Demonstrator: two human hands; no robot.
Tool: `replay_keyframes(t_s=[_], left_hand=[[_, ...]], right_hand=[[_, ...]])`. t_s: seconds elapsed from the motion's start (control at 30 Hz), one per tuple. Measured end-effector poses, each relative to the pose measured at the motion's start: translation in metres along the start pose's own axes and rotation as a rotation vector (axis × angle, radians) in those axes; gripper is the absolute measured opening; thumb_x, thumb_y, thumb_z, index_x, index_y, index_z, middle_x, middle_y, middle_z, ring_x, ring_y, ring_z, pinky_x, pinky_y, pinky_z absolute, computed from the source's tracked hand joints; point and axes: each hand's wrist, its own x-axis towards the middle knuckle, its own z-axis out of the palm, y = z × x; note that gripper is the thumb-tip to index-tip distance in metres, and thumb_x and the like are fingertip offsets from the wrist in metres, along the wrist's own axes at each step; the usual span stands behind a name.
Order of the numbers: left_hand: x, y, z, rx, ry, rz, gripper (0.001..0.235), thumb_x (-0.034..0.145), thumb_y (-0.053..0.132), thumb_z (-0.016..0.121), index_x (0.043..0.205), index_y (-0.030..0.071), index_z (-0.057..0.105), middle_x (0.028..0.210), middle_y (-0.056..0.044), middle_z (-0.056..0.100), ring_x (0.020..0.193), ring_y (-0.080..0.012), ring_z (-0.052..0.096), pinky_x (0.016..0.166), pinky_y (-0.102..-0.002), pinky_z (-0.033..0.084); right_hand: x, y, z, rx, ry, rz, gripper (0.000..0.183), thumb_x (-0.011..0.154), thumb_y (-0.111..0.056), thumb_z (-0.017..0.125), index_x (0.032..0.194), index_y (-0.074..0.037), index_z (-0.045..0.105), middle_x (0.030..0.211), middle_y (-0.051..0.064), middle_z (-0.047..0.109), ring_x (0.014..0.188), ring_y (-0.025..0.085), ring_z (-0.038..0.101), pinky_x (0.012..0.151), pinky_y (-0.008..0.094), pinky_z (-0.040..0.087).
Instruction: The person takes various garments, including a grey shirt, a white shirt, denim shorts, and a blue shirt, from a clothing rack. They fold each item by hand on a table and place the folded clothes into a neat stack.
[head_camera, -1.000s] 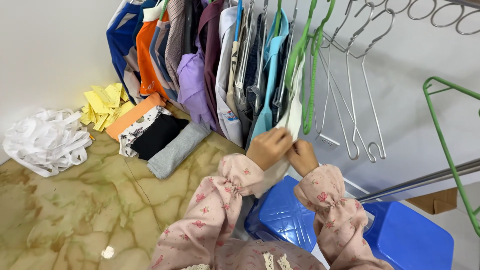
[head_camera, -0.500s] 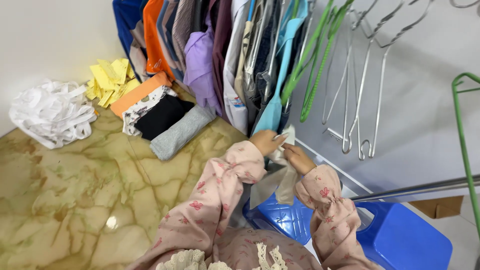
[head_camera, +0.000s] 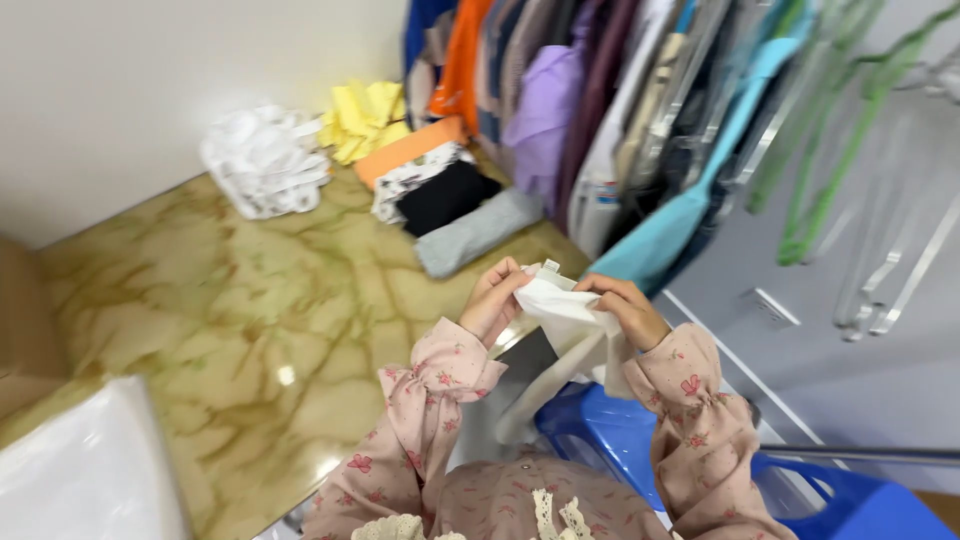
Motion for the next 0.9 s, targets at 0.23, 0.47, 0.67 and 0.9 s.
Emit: replay_keyframes(t_s=[0.23,0.47,0.67,0.9], left_hand=[[-0.082,0.052,-0.058,-0.052,-0.027,0.166,0.026,0.103,0.004,0.041,0.126,0.015,0.039,0.104,-0.009,0.064,0.090,-0.0153,0.069,0.080,-0.030,0.062],[-0.167,0.061,-0.131,-0.142,-0.202,0.246,0.087,0.061,0.103,0.035,0.089,0.020,0.034,0.089,0.007,0.042,0.098,-0.0098,0.058,0.089,-0.029,0.053],[-0.236,0.090,-0.140,0.065,0.158,0.426,0.036,0.091,0.045,0.068,0.103,0.017,0.048,0.088,0.008,0.050,0.075,0.0020,0.051,0.067,-0.014,0.043],[-0.290,0.086,-0.157,0.336,0.585,0.441,0.041,0.096,0.023,0.074,0.128,0.012,0.051,0.084,-0.004,0.072,0.055,-0.0011,0.045,0.049,-0.016,0.038]], right_hand=[[0.011,-0.049,0.104,0.096,-0.106,-0.066,0.035,0.069,-0.017,0.052,0.091,0.000,0.073,0.070,0.007,0.060,0.069,0.017,0.052,0.068,0.028,0.045],[0.011,-0.072,0.179,0.090,-0.356,-0.120,0.026,0.077,-0.012,0.067,0.100,0.000,0.069,0.069,0.000,0.062,0.066,0.011,0.053,0.062,0.023,0.041],[0.017,-0.108,0.237,-0.121,-0.367,-0.222,0.018,0.086,-0.001,0.073,0.104,-0.003,0.075,0.086,0.007,0.071,0.081,0.015,0.064,0.074,0.030,0.053],[0.000,-0.113,0.294,-0.114,-0.438,-0.138,0.022,0.086,0.005,0.067,0.106,-0.003,0.076,0.100,0.012,0.072,0.094,0.020,0.066,0.077,0.034,0.058]])
